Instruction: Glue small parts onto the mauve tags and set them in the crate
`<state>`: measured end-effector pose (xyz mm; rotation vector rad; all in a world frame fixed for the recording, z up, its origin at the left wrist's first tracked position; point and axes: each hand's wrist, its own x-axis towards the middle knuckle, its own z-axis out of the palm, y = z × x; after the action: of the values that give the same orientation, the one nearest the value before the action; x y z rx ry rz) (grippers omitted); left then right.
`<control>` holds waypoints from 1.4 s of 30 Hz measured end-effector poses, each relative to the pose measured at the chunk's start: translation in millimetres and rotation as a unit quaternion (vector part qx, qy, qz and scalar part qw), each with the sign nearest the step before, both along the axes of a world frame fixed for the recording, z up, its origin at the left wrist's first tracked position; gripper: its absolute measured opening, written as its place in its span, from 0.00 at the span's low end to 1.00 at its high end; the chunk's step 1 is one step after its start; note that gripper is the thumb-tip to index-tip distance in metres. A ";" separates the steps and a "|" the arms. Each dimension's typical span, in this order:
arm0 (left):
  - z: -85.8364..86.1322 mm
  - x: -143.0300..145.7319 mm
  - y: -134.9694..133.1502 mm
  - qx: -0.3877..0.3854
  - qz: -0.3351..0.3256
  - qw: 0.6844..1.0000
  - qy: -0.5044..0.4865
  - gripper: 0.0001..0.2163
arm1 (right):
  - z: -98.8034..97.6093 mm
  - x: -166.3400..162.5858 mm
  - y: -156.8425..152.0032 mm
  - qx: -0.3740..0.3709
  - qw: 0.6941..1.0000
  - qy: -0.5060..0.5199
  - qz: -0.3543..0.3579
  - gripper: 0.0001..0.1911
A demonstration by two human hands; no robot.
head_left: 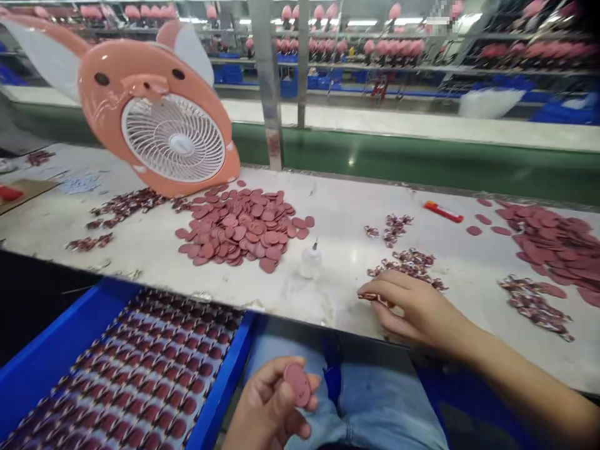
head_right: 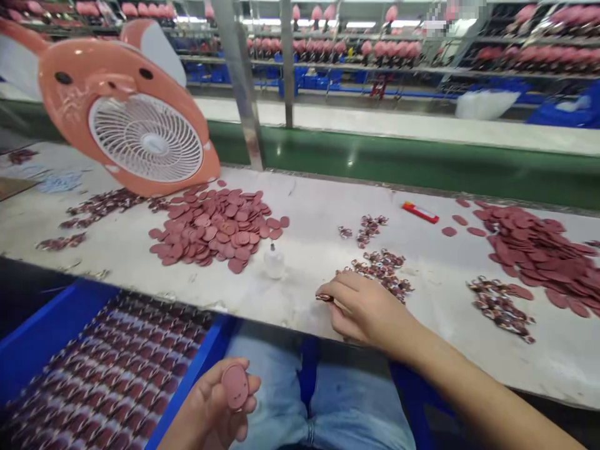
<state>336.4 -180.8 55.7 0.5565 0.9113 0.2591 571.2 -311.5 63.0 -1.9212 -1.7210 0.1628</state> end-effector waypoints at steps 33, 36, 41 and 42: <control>-8.2 -9.3 1.1 -0.035 -0.130 0.989 -0.062 0.14 | 25.9 -85.2 5.3 -0.071 0.944 0.309 0.088 0.17; -7.9 -10.0 0.6 -0.035 -0.136 0.988 -0.057 0.16 | 28.5 -84.3 7.1 -0.083 0.947 0.298 0.093 0.13; -8.4 -9.4 1.1 -0.035 -0.142 0.987 -0.061 0.18 | 31.9 -84.5 10.9 -0.089 0.946 0.295 0.099 0.09; -8.5 -9.2 1.3 -0.037 -0.142 0.987 -0.061 0.18 | 32.0 -84.5 11.1 -0.088 0.946 0.295 0.102 0.09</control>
<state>327.3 -179.6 47.1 0.5873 0.7098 0.0017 486.7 -300.4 95.0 -1.5754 -1.5118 0.9001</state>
